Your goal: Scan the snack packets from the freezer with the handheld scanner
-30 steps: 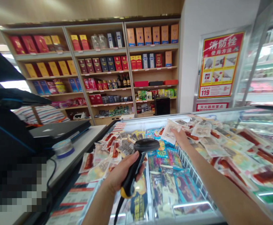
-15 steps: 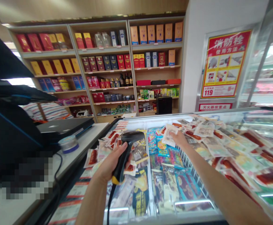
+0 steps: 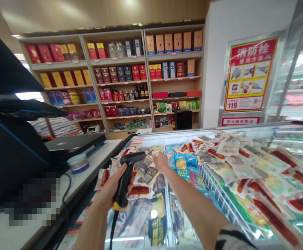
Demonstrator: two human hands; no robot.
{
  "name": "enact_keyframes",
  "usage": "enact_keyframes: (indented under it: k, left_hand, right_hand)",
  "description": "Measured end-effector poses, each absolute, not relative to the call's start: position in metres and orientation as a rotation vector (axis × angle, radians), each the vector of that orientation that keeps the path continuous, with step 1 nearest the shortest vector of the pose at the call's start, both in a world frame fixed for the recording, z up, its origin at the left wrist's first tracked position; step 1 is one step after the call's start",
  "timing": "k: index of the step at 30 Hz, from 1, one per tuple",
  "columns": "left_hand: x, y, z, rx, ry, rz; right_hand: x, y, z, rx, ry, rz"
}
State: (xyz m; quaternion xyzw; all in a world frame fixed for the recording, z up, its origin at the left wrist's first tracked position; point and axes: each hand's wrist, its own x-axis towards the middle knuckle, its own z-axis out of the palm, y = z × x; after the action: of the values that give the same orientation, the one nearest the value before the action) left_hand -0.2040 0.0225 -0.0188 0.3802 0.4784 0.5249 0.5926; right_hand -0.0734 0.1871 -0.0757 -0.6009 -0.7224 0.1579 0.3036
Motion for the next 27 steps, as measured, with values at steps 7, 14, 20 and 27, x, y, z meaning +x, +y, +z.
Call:
enact_keyframes:
  k: [7, 14, 20, 27]
  left_hand:
    - [-0.197, 0.027, -0.030, 0.948, 1.114, 1.149]
    - [-0.189, 0.024, -0.028, 0.960, 1.156, 1.178]
    - [-0.179, 0.017, -0.025, 1.005, 1.148, 1.159]
    - [-0.178, 0.015, -0.027, 1.141, 1.115, 1.053]
  right_hand:
    - [0.003, 0.220, -0.057, -1.805, -1.923, -0.026]
    - [0.066, 0.220, -0.084, -1.748, -2.147, -0.402]
    - [0.062, 0.186, -0.090, -1.705, -2.104, -0.390]
    - [0.061, 0.172, -0.089, -1.645, -2.026, -0.397]
